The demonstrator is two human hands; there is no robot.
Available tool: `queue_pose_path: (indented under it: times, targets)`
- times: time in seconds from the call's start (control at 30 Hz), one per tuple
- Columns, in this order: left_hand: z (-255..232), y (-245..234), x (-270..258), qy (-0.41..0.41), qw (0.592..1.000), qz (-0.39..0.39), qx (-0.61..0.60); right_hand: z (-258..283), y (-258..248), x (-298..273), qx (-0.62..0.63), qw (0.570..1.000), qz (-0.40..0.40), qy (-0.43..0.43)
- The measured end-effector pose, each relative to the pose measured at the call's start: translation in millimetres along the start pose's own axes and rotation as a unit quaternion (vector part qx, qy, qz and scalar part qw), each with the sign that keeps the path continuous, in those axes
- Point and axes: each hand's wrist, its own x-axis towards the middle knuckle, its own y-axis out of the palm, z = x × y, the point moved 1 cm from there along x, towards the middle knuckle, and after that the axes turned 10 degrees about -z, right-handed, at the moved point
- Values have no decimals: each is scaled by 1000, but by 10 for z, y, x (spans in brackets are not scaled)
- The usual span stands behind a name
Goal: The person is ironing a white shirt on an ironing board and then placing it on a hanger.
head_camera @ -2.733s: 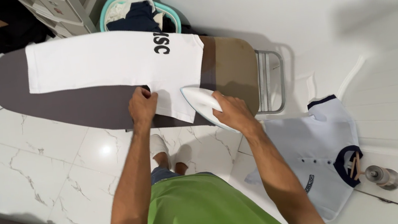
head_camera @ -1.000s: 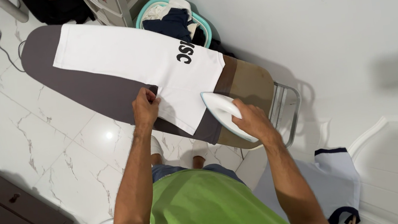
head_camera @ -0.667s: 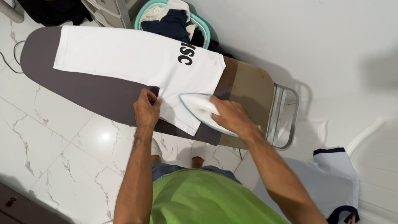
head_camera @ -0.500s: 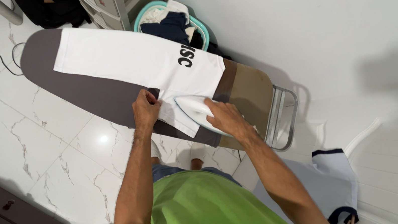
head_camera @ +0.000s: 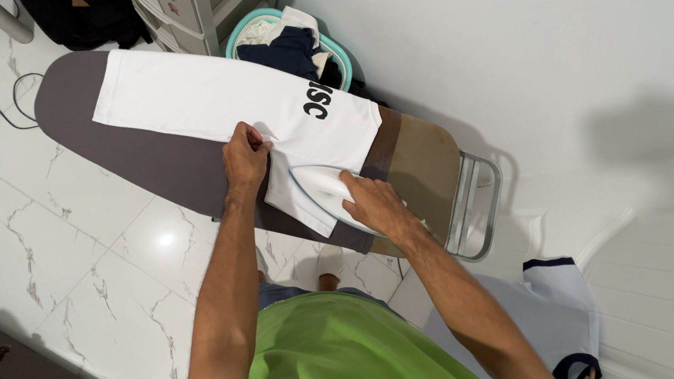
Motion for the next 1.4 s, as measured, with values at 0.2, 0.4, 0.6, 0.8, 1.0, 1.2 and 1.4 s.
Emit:
queue_pose_path:
  times: [0.2, 0.4, 0.6, 0.8, 1.0, 1.2, 1.4]
  targets:
    - [-44, -69, 85, -8, 1000, 28, 9, 227, 79, 270, -18, 1000, -10, 5]
    - [-21, -67, 165, -29, 999, 38, 10, 63, 128, 144, 2, 1000, -7, -14]
    - [100, -49, -28, 20, 999, -18, -31, 206, 74, 234, -20, 1000, 9, 15]
    - [-73, -331, -634, 1, 999, -41, 2, 270, 129, 396, -34, 999, 24, 24]
    - [189, -293, -847, -40, 999, -13, 35, 138, 122, 228, 4, 999, -6, -40]
    - [356, -197, -929, 91, 992, -51, 70, 262, 175, 428, -35, 999, 16, -14]
    - [318, -131, -904, 80, 987, -40, 131, 231, 179, 348, -16, 1000, 9, -9]
